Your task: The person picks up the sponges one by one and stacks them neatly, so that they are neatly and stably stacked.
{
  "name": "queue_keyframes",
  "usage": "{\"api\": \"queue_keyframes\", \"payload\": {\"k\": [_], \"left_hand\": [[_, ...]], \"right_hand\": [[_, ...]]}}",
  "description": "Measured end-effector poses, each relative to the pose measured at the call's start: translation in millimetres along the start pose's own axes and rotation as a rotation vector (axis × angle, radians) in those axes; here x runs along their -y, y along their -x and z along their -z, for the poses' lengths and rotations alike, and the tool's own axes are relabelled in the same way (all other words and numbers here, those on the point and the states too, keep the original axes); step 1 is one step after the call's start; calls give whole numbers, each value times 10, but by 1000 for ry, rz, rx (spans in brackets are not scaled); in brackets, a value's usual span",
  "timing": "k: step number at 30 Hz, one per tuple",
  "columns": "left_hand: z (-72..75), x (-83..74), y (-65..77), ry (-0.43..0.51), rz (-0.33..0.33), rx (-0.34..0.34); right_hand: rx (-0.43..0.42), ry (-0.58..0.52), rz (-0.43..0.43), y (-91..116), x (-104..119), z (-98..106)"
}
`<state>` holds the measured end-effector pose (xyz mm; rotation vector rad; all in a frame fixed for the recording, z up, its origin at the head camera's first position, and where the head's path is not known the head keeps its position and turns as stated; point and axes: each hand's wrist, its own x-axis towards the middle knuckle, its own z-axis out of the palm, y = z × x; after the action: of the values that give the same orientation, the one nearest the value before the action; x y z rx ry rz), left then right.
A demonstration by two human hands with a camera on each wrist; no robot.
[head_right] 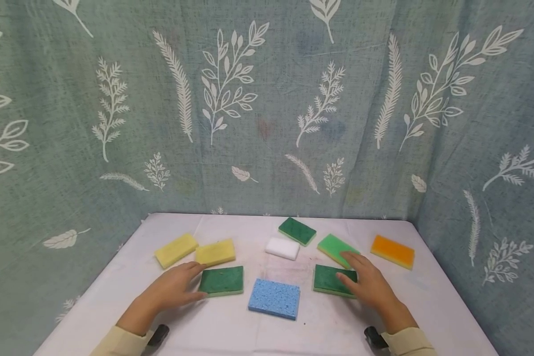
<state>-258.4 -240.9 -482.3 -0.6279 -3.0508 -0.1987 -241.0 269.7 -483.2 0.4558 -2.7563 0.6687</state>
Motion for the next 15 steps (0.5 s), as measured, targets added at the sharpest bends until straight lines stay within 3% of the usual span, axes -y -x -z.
{"api": "queue_keyframes", "payload": {"k": [4, 15], "left_hand": [[-8, -19, -3, 35, 8, 21], [-83, -37, -38, 91, 51, 40]], "right_hand": [[9, -62, -9, -1, 76, -30], [32, -179, 92, 31, 258, -52]]}}
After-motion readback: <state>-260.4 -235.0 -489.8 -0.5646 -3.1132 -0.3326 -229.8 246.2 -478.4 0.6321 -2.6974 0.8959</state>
